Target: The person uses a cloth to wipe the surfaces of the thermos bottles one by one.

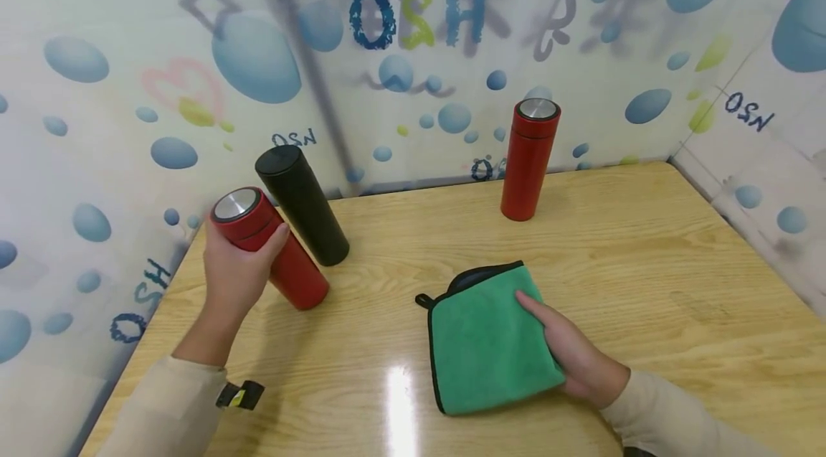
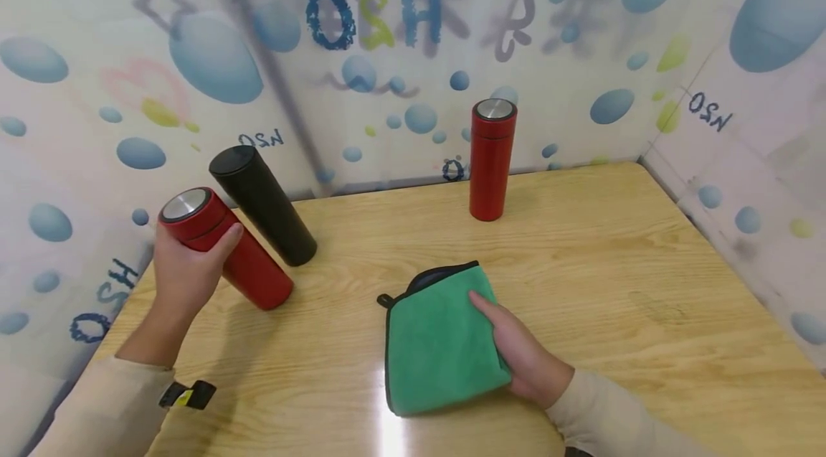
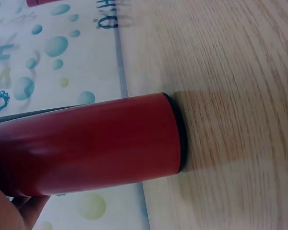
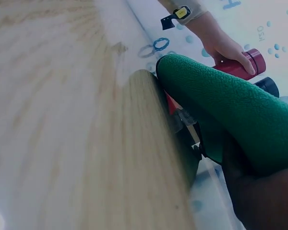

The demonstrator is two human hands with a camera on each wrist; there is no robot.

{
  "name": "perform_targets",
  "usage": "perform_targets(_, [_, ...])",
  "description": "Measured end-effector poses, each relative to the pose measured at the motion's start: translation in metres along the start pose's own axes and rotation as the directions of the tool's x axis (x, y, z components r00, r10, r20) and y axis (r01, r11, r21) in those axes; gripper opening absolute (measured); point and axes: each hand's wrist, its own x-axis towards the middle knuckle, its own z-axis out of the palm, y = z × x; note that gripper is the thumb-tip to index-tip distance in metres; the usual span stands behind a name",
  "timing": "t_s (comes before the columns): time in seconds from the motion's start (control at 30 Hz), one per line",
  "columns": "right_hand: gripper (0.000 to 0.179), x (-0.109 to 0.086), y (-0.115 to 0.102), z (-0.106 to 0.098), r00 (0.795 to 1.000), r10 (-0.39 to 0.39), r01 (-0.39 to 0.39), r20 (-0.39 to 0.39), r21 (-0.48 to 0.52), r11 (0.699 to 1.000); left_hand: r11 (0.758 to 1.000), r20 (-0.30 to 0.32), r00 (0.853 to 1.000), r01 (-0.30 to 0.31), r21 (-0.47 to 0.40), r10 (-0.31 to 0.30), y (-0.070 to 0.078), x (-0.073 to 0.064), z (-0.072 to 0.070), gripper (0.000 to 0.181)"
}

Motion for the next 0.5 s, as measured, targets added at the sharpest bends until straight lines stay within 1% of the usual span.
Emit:
perform_targets(0.13, [0.079, 0.000, -0.001, 0.000, 1.000, -0.006, 0.006, 0.004, -0.008, 1.000, 1.000, 0.028, 1.000, -0.007, -0.014, 0.007, 0.000, -0.001, 0.002, 0.079])
perform_targets(0.23, [0.079, -0.001, -0.001, 0.000, 1.000, -0.013, 0.013, 0.018, -0.003, 1.000, 1.000, 0.035, 0.999, 0.014, -0.018, -0.014, 0.001, -0.004, 0.001, 0.083])
perform_targets(0.3, [0.078, -0.001, -0.001, 0.001, 1.000, -0.015, 0.015, 0.025, 0.001, 1.000, 0.999, 0.043, 0.999, 0.035, -0.023, -0.034, 0.002, -0.006, -0.001, 0.089])
perform_targets(0.37, [0.078, -0.001, -0.001, 0.001, 1.000, -0.015, 0.015, 0.027, 0.003, 1.000, 0.999, 0.049, 0.998, 0.043, -0.028, -0.042, 0.002, -0.007, -0.003, 0.094])
perform_targets(0.43, [0.078, -0.001, -0.001, 0.001, 1.000, -0.013, 0.013, 0.023, 0.001, 1.000, 0.999, 0.033, 0.999, 0.034, -0.039, -0.033, 0.002, -0.010, -0.006, 0.096])
perform_targets(0.47, [0.078, -0.001, -0.001, 0.002, 1.000, -0.013, 0.012, 0.020, 0.001, 1.000, 0.999, 0.012, 1.000, 0.015, -0.049, -0.014, 0.002, -0.012, -0.008, 0.095])
perform_targets(0.5, [0.079, -0.001, -0.001, 0.002, 1.000, -0.012, 0.012, 0.018, 0.003, 1.000, 0.998, -0.022, 1.000, -0.018, -0.060, 0.017, 0.002, -0.014, -0.009, 0.094])
